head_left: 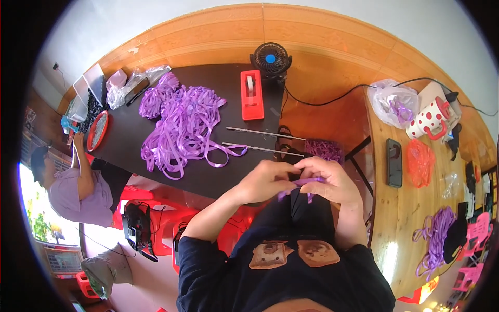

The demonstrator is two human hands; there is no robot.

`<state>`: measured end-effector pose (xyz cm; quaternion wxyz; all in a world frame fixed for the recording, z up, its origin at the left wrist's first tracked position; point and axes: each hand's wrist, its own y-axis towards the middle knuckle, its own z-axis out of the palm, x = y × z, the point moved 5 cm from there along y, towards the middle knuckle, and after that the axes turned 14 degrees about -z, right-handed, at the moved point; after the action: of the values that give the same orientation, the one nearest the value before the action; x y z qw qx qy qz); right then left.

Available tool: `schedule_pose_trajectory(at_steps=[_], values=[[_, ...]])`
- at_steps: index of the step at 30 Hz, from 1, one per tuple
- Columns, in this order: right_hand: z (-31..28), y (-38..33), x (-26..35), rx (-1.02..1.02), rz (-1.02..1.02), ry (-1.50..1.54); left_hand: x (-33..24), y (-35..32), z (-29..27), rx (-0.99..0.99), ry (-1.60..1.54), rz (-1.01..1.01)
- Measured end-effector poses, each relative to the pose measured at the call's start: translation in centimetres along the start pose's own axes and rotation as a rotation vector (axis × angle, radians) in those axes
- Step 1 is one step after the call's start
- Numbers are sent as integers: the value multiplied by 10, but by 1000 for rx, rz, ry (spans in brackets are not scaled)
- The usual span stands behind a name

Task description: Wrapping purple ribbons around a metal jig and securing them with tape to assemble decorative bows.

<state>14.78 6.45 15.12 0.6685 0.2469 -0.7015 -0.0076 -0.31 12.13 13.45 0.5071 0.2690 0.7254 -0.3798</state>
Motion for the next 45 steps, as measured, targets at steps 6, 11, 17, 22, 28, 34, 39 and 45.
schedule_pose_trajectory(at_steps=[6,11,17,22,28,34,39,45], values=[[-22,-18,0,14,-24,-345,13,-17,-2,18,-9,-36],[-12,-9,3,54,-168,-386,6,-17,22,-173,155,202],[-12,-6,14,124,-149,-412,34,6,51,-84,-295,-24],[-25,-20,-8,89,-181,-652,58,15,67,-100,-632,-63],[-33,-23,-38,33,-320,-981,89,38,72,-198,-441,-158],[-44,-7,-58,-328,-592,-1324,110,82,68,-376,-686,9],[-62,21,-78,-421,-642,-1250,120,107,49,-501,-742,164],[-70,45,-106,-461,-636,-1022,120,112,33,-558,-799,194]])
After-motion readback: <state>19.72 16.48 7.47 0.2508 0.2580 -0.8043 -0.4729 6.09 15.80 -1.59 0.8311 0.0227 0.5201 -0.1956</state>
